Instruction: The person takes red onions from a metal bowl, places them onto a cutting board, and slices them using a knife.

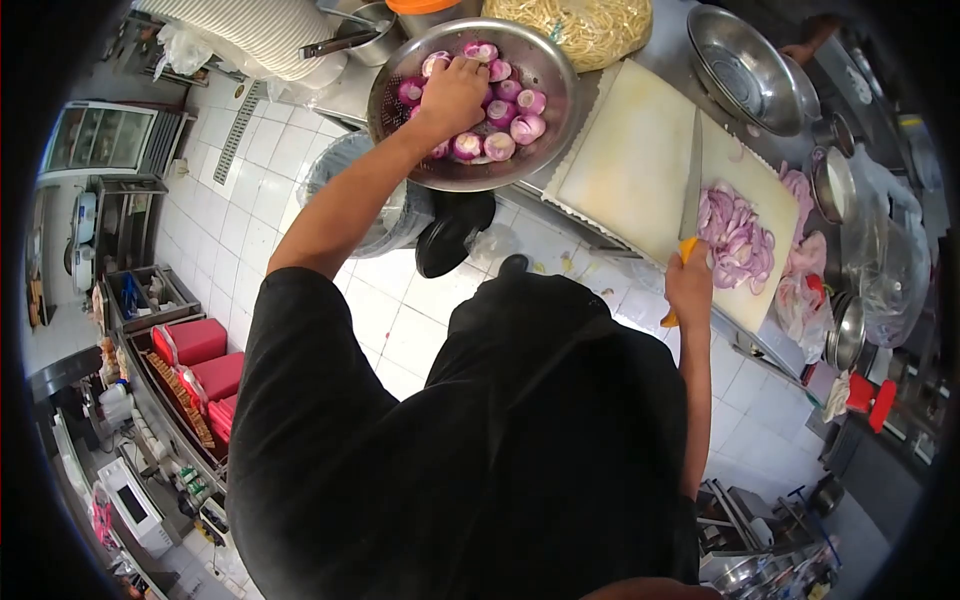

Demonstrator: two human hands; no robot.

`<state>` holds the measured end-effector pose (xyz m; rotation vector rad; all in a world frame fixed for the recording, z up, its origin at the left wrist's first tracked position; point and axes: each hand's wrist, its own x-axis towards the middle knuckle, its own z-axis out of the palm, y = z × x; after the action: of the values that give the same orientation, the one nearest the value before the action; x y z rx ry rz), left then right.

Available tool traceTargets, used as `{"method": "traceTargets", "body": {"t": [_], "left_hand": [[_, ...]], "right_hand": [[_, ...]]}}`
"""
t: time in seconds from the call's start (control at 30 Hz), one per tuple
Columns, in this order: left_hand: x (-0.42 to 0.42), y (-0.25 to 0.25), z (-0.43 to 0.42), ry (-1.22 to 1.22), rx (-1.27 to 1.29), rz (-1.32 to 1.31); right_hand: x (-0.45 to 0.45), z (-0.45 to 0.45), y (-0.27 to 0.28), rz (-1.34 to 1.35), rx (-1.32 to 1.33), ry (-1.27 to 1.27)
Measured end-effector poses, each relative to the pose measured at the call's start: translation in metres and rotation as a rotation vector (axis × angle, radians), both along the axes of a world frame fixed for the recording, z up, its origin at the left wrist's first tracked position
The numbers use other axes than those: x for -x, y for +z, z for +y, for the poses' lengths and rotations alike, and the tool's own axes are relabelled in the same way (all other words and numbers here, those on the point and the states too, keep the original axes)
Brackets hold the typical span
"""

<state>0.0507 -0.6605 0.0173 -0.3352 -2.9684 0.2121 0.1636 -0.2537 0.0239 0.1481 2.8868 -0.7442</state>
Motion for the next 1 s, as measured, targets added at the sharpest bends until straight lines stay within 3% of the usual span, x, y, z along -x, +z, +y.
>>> {"method": "traceTargets", "body": {"t": [0.17,0.27,0.37,0.57,0.67,1.0], "left_hand": [[-0.016,0.029,0.001,0.085,-0.279,0.138],[-0.035,0.071,0.026,0.005,-0.631,0.137],[-0.056,0.093,0.088,-0.256,-0.759,0.091],[-0.050,0.024,0.198,-0.466,-0.797,-0.119],[-0.026,-0.017,0.217,-0.485,-0.806,-0.086],[-0.047,-0.027,0.205,-0.366,-1.117,0.015]], "right_hand": [[0.002,0.006,-0.008,-0.051,0.072,-0.043],[-0.001,0.003,-0.003,0.007,0.042,-0.010],[-0.001,0.000,0.001,-0.014,0.019,-0.033],[0.001,0.005,-0.001,-0.012,0.084,-0.044],[-0.001,0.007,0.009,0.001,0.124,-0.045],[-0.015,-0.015,0.054,-0.075,0.175,-0.006]]}}
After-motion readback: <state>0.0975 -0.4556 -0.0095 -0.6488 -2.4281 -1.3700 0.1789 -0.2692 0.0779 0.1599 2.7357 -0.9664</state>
